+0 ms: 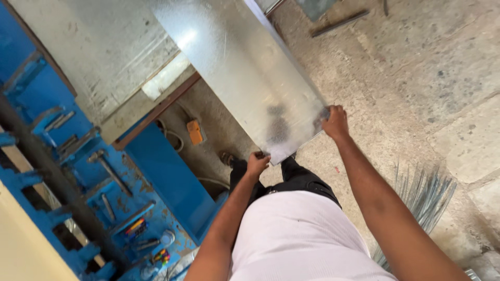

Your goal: The person repeatedly feeds a rectangular metal sheet into a blue industrial bending machine, guiding it through the rollers to create a curved profile. After each pass, the person removes the sheet, flips it over, and reinserts it into the machine to continue the bending process. The task involves handling the metal sheet by hand and operating the machine's manual controls.

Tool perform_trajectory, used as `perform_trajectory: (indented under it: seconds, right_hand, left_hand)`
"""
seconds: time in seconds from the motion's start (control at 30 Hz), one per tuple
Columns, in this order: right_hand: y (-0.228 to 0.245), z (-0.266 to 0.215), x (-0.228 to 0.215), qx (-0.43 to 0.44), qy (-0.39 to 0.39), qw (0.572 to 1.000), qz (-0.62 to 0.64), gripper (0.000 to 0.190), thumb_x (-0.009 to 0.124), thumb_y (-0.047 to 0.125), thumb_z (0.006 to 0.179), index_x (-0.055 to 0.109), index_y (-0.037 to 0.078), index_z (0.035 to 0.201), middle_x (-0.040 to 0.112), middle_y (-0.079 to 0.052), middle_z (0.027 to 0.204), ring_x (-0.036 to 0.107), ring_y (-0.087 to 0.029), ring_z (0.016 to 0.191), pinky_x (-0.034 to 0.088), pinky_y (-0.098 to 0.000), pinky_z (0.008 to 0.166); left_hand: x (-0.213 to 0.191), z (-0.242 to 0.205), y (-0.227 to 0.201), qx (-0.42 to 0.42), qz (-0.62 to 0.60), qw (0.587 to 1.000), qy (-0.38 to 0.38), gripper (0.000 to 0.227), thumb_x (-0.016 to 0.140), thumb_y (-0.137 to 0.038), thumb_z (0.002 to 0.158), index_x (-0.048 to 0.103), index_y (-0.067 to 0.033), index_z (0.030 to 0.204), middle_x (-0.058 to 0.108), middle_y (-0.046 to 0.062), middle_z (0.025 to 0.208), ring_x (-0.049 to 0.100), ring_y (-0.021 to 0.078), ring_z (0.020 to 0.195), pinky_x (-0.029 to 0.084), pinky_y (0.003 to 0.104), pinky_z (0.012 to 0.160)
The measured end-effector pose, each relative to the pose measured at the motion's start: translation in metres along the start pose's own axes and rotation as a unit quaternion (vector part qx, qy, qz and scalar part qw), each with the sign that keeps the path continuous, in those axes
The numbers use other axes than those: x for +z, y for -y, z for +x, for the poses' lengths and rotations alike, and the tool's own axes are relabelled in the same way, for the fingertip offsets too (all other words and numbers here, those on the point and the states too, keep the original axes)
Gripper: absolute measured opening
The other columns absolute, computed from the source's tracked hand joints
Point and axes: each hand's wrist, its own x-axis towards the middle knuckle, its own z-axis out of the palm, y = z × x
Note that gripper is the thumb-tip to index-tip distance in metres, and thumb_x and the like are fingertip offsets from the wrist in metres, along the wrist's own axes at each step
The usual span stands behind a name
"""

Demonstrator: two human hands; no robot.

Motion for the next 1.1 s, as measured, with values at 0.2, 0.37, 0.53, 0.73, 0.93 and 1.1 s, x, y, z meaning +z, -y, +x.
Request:
perform_trajectory:
  seconds: [0.2,0.37,0.53,0.73,0.93,1.1]
  right_hand:
    - [-0.004,-0.011,0.002,0.007,0.011,1.0,0.008,0.059,0.076,0.012,0.076,0.065,0.005,0.134,0.055,-0.019,0.136,0.053,-0.039,0.128,0.044,-0.0448,0.112]
    - [0.02,-0.008,-0.017,0.041,0.085,0.995,-0.044,0.063,0.079,0.021,0.077,0.064,0.005,0.136,0.054,-0.017,0.139,0.055,-0.036,0.127,0.046,-0.0433,0.11]
    - [0.04,-0.015,-0.033,0.079,0.113,0.99,-0.027,0.072,0.087,0.032,0.075,0.062,0.005,0.137,0.054,-0.016,0.14,0.055,-0.034,0.13,0.047,-0.0431,0.11]
    - [0.029,-0.007,-0.027,0.082,0.095,0.992,0.012,0.079,0.086,0.019,0.071,0.06,0.005,0.144,0.056,-0.02,0.14,0.059,-0.036,0.128,0.051,-0.0435,0.106]
    - [0.014,0.006,-0.017,0.072,0.079,0.994,0.001,0.062,0.085,0.03,0.081,0.065,0.003,0.133,0.06,-0.022,0.136,0.062,-0.036,0.124,0.052,-0.044,0.107]
    - [0.027,0.017,-0.03,0.022,0.096,0.992,-0.084,0.065,0.082,0.022,0.083,0.058,0.01,0.142,0.048,-0.021,0.148,0.048,-0.038,0.132,0.042,-0.0497,0.108]
  left_hand:
    - [0.003,-0.011,0.004,-0.029,-0.09,0.996,0.003,0.058,0.082,-0.01,0.081,0.048,-0.0037,0.128,0.06,0.011,0.12,0.064,0.0243,0.108,0.06,0.042,0.086]
    - [0.006,-0.012,-0.007,-0.04,-0.105,0.994,-0.003,0.055,0.08,-0.009,0.082,0.047,-0.0059,0.126,0.06,0.01,0.119,0.063,0.0242,0.109,0.058,0.045,0.089]
    - [0.007,-0.019,-0.001,-0.044,-0.085,0.995,-0.018,0.053,0.076,-0.007,0.082,0.047,-0.007,0.126,0.062,0.011,0.116,0.064,0.0249,0.106,0.057,0.042,0.086]
    - [0.014,-0.019,-0.004,0.012,-0.047,0.999,0.024,0.048,0.074,-0.011,0.083,0.054,-0.0046,0.126,0.061,0.009,0.12,0.06,0.0234,0.106,0.055,0.041,0.081]
    - [0.01,-0.006,0.006,0.003,0.003,0.997,-0.08,0.058,0.077,-0.013,0.082,0.044,-0.0065,0.13,0.054,0.012,0.129,0.061,0.0269,0.11,0.061,0.045,0.082]
    - [0.008,-0.004,0.02,0.009,-0.024,0.999,-0.033,0.07,0.078,-0.017,0.084,0.043,-0.005,0.143,0.06,0.015,0.131,0.065,0.0262,0.109,0.059,0.04,0.082]
